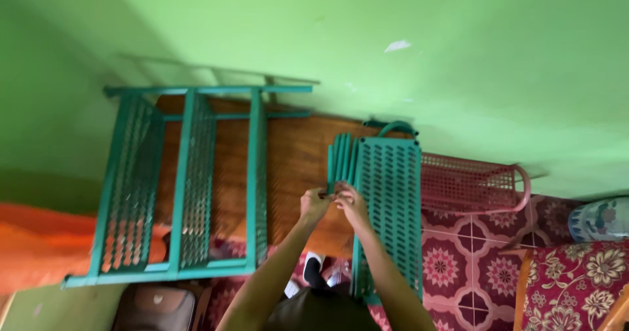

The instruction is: The person assembles a green plastic shelving unit by inserting vertical rods into side panels and attaching horizontal supports. The person repeatedly adjusts and repositions components on a wooden table, then places the assembled frame upright.

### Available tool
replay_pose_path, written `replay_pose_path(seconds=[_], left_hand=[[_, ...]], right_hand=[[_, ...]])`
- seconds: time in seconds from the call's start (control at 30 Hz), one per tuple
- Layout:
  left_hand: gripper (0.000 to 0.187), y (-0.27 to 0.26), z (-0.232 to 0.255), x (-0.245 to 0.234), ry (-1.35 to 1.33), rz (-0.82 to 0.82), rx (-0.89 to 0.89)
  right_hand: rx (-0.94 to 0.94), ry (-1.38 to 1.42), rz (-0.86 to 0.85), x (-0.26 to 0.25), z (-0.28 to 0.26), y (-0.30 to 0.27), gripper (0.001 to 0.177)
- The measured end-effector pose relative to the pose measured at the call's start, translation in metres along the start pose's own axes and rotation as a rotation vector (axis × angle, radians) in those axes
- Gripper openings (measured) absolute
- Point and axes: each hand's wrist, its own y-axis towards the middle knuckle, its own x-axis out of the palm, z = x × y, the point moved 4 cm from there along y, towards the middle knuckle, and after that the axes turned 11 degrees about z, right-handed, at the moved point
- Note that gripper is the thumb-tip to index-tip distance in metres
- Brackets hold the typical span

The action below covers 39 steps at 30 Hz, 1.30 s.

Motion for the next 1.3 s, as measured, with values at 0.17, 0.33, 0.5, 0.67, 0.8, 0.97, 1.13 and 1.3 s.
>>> replay_pose_path(seconds=[0.17,0.33,0.5,0.67,0.8,0.97,1.13,1.3], left_hand=[[0.036,0.063,0.018,0.025,0.178,0.049,-0.017],[0.038,0.084,0.022,0.038,0.262,0.020,-0.045],[0.042,0.080,0.021,0.042,0.301,-0.011,-0.119],[0.043,0.078,0.016,0.040,0.219,-0.007,-0.056],[0.041,0.074,0.014,0.032,0.195,0.001,0.038],[0.032,0.062,0.015,0.014,0.115,0.002,0.063],[0.027,0.036,0.053,-0.036,0.097,0.084,0.201],[0.061,-0.022,0.116,-0.133,0.262,0.527,0.470]], right_hand=[[-0.007,0.026,-0.004,-0.011,0.006,0.035,0.043],[0.033,0.005,0.017,-0.012,0.013,0.054,0.041],[0.077,-0.022,0.003,-0.014,0.017,0.055,0.041],[0.089,-0.071,-0.003,-0.011,0.016,0.054,0.041],[0.083,-0.019,0.003,-0.004,0.013,0.051,0.042],[0.056,0.000,0.007,0.009,0.009,0.038,0.041],[0.013,-0.016,0.011,0.031,0.001,0.017,0.038],[0.022,0.032,-0.015,0.060,0.002,-0.020,0.035]])
